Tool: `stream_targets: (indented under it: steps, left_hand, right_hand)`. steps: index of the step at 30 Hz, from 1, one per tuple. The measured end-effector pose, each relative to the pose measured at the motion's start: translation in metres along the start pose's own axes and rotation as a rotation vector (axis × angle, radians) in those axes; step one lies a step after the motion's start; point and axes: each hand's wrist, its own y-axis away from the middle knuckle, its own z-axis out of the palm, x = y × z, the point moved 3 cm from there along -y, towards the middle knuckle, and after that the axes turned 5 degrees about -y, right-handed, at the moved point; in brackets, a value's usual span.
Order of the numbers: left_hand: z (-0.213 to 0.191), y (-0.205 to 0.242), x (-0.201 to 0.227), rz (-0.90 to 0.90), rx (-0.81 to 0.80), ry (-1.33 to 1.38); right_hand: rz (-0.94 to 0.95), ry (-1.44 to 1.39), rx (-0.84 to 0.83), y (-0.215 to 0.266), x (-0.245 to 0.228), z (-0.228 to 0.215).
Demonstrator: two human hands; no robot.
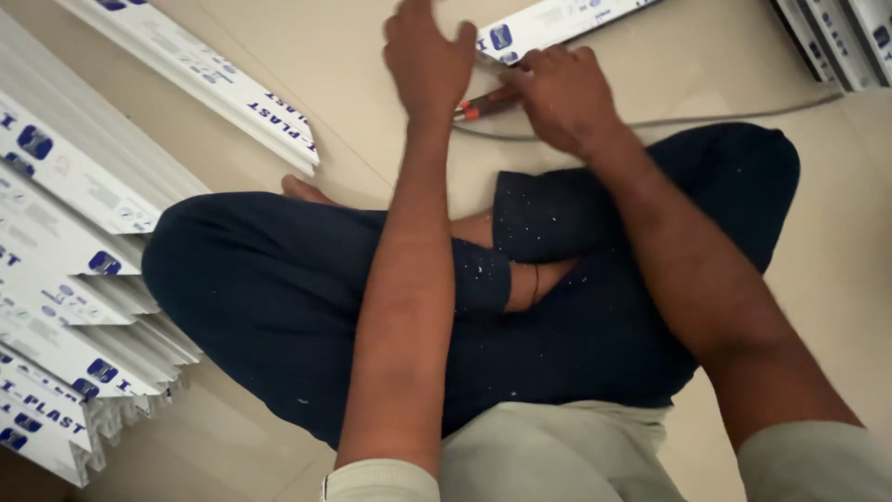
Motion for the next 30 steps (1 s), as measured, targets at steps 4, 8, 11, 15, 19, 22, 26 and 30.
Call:
stream_targets:
  steps: [4, 8, 11, 15, 19, 22, 26, 30]
  left_hand:
    - [0.025, 0.012, 0.02, 0.16, -0.222, -0.078]
    - [0.01, 0.021, 0.034, 0.198, -0.357, 0.123]
    - [-0.005, 0.019, 0.047, 0.257, -0.337, 0.165]
    - [-0.026, 0.019, 0.055, 0.387, -0.256, 0.084]
    - [-0.044, 0.018, 0.063, 0.416, -0.241, 0.011]
    - [-0.041, 0.021, 0.058, 0.422, -0.276, -0.062]
    - [-0.035, 0.022, 0.05, 0.436, -0.253, -0.093]
    - [-0.041, 0.023, 0.053, 0.462, -0.208, -0.06]
  right_hand:
    - [0.131, -0.258, 0.133, 0.012, 0.038, -0.007]
    - [0.071, -0.218, 0.259, 0.0, 0.05, -0.003]
    - [0.01, -0.154, 0.271, -0.013, 0.042, -0.002]
    - [-0.053, -0.237, 0.255, -0.021, 0.028, -0.006]
    - [-0.069, -0.166, 0.309, -0.021, 0.02, -0.002]
    - [-0.089, -0.102, 0.322, -0.018, 0.017, 0.013]
    - [-0.055, -0.047, 0.385, -0.017, 0.019, 0.023]
    - [-0.042, -0.073, 0.458, -0.014, 0.018, 0.014]
